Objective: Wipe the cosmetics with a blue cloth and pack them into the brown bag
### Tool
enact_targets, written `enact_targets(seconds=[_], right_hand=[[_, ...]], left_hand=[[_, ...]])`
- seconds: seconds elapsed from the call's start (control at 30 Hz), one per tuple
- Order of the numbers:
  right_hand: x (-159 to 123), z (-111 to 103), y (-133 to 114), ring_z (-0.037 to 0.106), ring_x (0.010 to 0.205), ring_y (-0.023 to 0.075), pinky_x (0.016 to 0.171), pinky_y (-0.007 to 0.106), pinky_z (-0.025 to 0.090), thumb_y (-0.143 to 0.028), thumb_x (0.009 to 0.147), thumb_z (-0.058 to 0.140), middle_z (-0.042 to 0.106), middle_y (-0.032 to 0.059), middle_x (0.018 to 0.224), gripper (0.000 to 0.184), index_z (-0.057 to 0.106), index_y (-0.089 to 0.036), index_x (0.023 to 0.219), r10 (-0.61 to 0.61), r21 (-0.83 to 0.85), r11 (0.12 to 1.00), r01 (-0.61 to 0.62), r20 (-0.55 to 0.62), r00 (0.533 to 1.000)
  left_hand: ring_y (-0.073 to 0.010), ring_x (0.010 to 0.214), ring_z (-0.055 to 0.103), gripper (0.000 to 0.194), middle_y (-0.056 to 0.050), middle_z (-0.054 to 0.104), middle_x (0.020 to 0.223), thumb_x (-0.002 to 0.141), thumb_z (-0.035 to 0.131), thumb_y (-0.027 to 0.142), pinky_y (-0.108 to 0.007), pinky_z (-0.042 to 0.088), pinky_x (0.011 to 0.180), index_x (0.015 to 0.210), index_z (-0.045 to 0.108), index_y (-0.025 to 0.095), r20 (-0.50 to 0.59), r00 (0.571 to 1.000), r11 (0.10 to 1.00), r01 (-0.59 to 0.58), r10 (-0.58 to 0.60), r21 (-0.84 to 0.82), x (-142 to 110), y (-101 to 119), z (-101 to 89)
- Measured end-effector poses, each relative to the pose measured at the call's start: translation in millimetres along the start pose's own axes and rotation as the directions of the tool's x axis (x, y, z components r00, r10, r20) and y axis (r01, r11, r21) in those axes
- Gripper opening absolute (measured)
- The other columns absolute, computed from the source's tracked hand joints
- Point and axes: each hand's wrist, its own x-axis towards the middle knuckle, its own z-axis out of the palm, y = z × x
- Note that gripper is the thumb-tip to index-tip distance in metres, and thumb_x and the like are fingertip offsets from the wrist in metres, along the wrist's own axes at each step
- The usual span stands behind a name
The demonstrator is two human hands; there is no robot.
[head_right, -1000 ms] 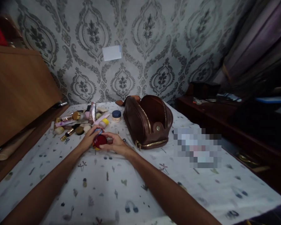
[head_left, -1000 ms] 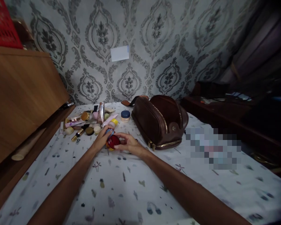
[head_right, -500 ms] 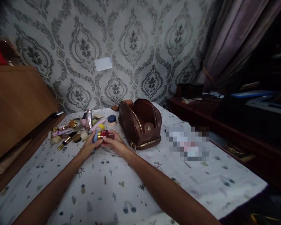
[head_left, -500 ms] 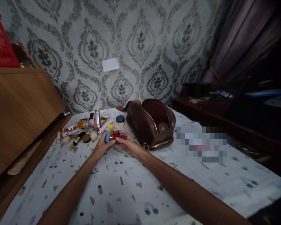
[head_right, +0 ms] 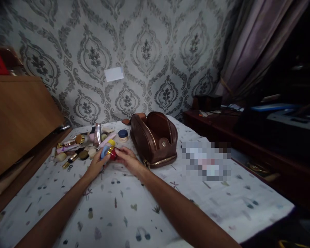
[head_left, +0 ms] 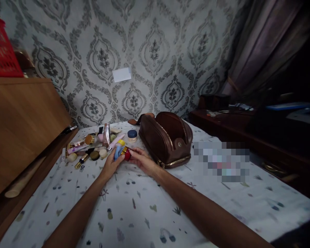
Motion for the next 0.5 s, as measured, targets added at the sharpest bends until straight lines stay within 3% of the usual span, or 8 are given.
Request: enact_targets(seconds=[0.17,0.27,0.33,0.4,0.5], right_hand=[[1.2,1.7,2.2,0.065,0.087,0.0150,0.088,0.029,0.047,-0.031,0.052,0.092,0.071,-0.0004,0.093,0.048,0.069,-0.020,0.093,-0.064,-0.085,0.994,0.069,0.054,0.996],[1.9,1.6,6.6,0.065,0.091,0.0171,0.093,0.034,0.047,-0.030,0.048,0.093,0.070,0.0005,0.098,0.059,0.068,-0.021,0.101,-0.102,-0.134,0.985,0.106,0.037,0.994],[2.4,0.1,9.9,0.065,0.088,0.0171,0.090,0.035,0.049,-0.030,0.045,0.094,0.070,0.0001,0.099,0.069,0.066,-0.023,0.108,-0.118,-0.165,0.979,0.119,0.014,0.993],[3.3,-1.9,13.0,0.065,0.083,0.0164,0.086,0.035,0.050,-0.033,0.042,0.094,0.069,-0.0013,0.094,0.074,0.065,-0.023,0.109,-0.126,-0.220,0.967,0.127,0.019,0.992],[5.7,-4.3,17.0,0.063,0.078,0.0151,0.085,0.035,0.050,-0.038,0.039,0.094,0.067,-0.0027,0.089,0.077,0.064,-0.022,0.108,-0.149,-0.278,0.949,0.151,0.027,0.988]], left_hand=[[-0.0107,0.053,0.046,0.061,0.003,0.051,0.066,0.087,0.050,0.064,-0.020,0.038,0.044,0.123,0.057,0.015,0.016,0.999,0.999,0.037,-0.036,-0.018,0.6,-2.0,-0.1],[-0.0185,0.082,0.063,0.055,-0.003,0.064,0.081,0.088,0.049,0.061,-0.027,0.052,0.068,0.119,0.061,0.017,0.008,0.999,0.999,-0.048,0.048,0.021,1.1,-1.1,-0.3],[-0.0226,0.107,0.062,0.051,-0.007,0.068,0.105,0.086,0.055,0.057,-0.034,0.051,0.091,0.120,0.061,0.019,0.009,0.995,0.994,-0.104,0.104,0.045,1.3,-1.8,0.5],[-0.0248,0.117,0.059,0.050,-0.008,0.067,0.117,0.083,0.060,0.054,-0.039,0.047,0.102,0.119,0.061,0.019,0.033,0.992,0.989,-0.126,0.123,0.075,1.7,-3.8,2.0],[-0.0277,0.120,0.057,0.046,-0.009,0.068,0.116,0.081,0.060,0.055,-0.043,0.043,0.106,0.110,0.065,0.019,0.041,0.993,0.983,-0.118,0.113,0.141,2.8,-9.8,4.2]])
